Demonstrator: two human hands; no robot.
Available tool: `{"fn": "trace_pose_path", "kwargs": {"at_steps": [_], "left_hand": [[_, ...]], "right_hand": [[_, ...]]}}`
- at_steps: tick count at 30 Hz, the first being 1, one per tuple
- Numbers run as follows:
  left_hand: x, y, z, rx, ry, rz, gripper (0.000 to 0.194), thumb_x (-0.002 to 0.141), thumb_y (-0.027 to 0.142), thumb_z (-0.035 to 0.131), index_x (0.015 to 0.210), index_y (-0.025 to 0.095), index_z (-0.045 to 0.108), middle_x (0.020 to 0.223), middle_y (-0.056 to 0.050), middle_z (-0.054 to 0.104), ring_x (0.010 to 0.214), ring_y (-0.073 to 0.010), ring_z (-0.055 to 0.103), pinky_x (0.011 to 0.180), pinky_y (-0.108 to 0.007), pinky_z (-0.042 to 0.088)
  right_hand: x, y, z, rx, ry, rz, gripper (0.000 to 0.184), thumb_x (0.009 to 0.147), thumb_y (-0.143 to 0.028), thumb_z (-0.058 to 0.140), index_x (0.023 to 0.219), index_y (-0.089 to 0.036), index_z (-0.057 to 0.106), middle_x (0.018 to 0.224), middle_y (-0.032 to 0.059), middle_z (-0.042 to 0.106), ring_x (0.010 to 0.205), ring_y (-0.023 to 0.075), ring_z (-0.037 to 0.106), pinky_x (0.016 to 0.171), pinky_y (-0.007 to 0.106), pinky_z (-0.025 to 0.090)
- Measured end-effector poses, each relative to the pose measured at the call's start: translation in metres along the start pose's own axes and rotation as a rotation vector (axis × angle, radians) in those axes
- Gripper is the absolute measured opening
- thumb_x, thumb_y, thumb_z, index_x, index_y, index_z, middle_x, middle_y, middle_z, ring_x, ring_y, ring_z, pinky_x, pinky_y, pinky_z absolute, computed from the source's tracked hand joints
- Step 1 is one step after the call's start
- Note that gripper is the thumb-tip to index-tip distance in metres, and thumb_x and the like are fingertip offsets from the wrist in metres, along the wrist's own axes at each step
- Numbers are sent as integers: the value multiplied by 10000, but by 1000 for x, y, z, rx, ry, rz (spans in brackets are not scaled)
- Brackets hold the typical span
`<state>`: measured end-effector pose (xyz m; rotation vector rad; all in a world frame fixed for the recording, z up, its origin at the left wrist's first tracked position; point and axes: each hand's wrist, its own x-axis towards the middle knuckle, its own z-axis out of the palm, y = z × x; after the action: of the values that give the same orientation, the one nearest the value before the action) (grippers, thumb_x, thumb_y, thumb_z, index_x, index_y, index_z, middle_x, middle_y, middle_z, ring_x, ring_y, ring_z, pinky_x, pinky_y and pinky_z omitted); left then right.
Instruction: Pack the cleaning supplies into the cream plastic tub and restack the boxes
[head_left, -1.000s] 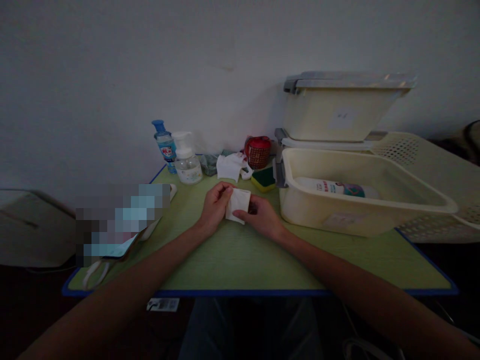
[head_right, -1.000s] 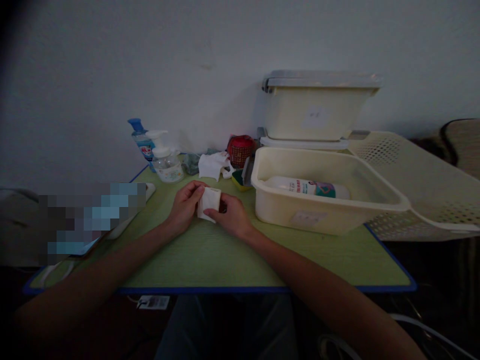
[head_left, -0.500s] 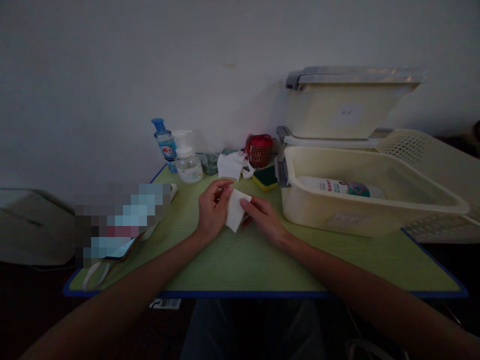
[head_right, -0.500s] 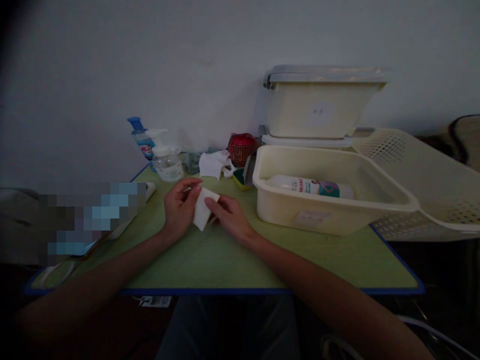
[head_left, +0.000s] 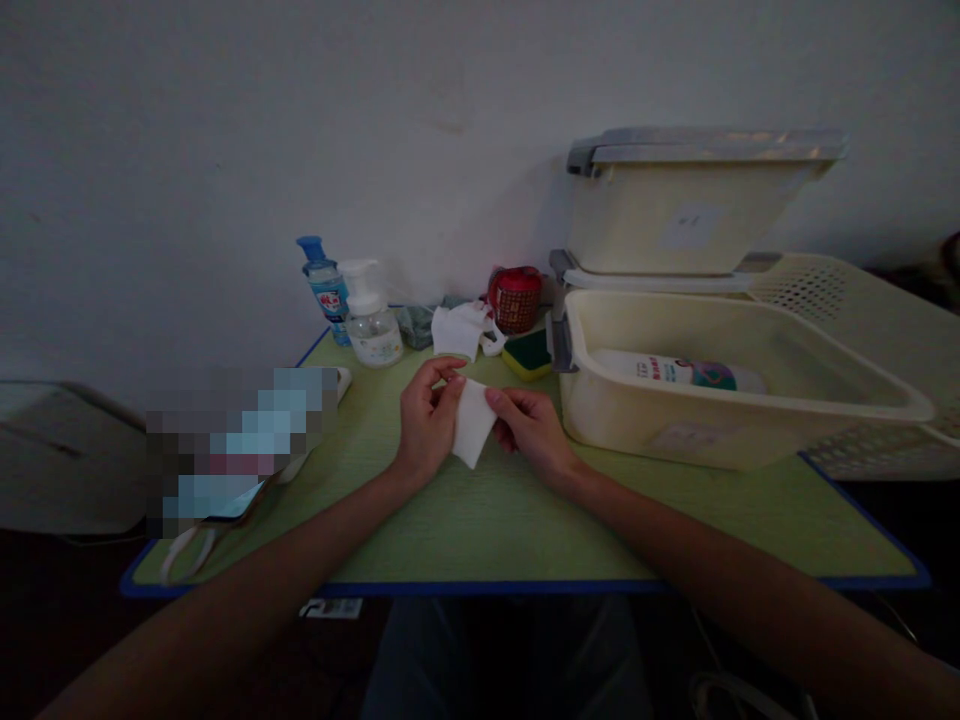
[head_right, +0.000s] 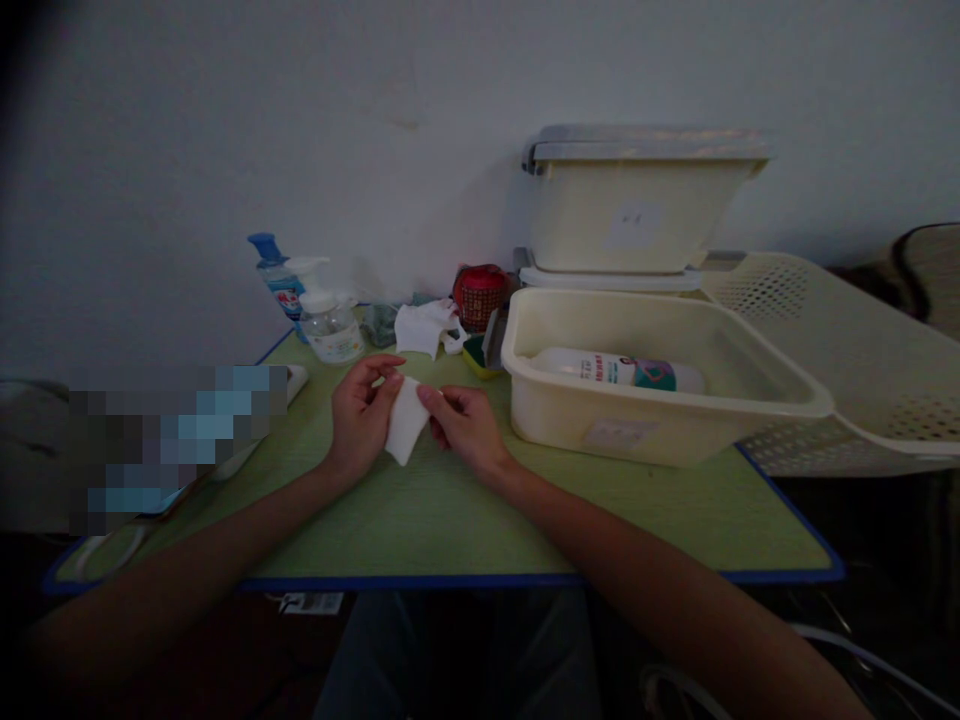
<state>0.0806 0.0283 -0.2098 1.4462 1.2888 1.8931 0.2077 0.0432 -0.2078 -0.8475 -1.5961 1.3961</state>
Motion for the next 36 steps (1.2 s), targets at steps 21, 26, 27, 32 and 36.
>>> {"fn": "trace_pose_path", "kwargs": {"at_steps": [21, 26, 27, 32, 36], "left_hand": [[5, -7, -4, 45, 119, -48, 106, 732, 228, 540, 815, 166, 562, 703, 11, 525, 633, -104, 502, 510, -181, 380], [3, -1, -2, 49, 105, 12, 80, 735, 214, 548, 799, 166, 545, 726, 8, 534, 652, -99, 517, 502, -166, 386], [2, -1, -1, 42, 101, 21, 82, 734, 208, 551, 804, 168, 541, 729, 10, 533, 648, -95, 518, 503, -164, 389], [1, 2, 0, -2, 74, 59, 128, 717, 175, 571, 825, 181, 502, 692, 37, 493, 599, -76, 504, 519, -161, 406], [0, 4, 1, -13, 58, 77, 133, 724, 192, 570, 828, 187, 486, 692, 41, 486, 577, -69, 503, 507, -161, 402]], "right_hand": [[0, 1, 7, -143, -363, 112, 313, 792, -393, 542, 608, -140, 539, 519, -37, 479, 470, 66, 394, 469, 210, 269], [1, 4, 6, -121, -339, 92, 246, 685, -347, 660, 619, -134, 555, 565, -42, 492, 527, 67, 401, 512, 206, 297], [1, 5, 6, -94, -315, 85, 234, 669, -343, 673, 647, -134, 571, 594, -35, 521, 549, 75, 426, 533, 211, 322], [5, 9, 2, 130, -172, 79, 319, 620, -385, 708, 835, -167, 618, 841, 13, 646, 725, 127, 553, 692, 270, 424], [5, 7, -1, 158, -167, 128, 308, 606, -369, 720, 809, -157, 627, 774, 4, 645, 615, 93, 532, 570, 225, 402]]}}
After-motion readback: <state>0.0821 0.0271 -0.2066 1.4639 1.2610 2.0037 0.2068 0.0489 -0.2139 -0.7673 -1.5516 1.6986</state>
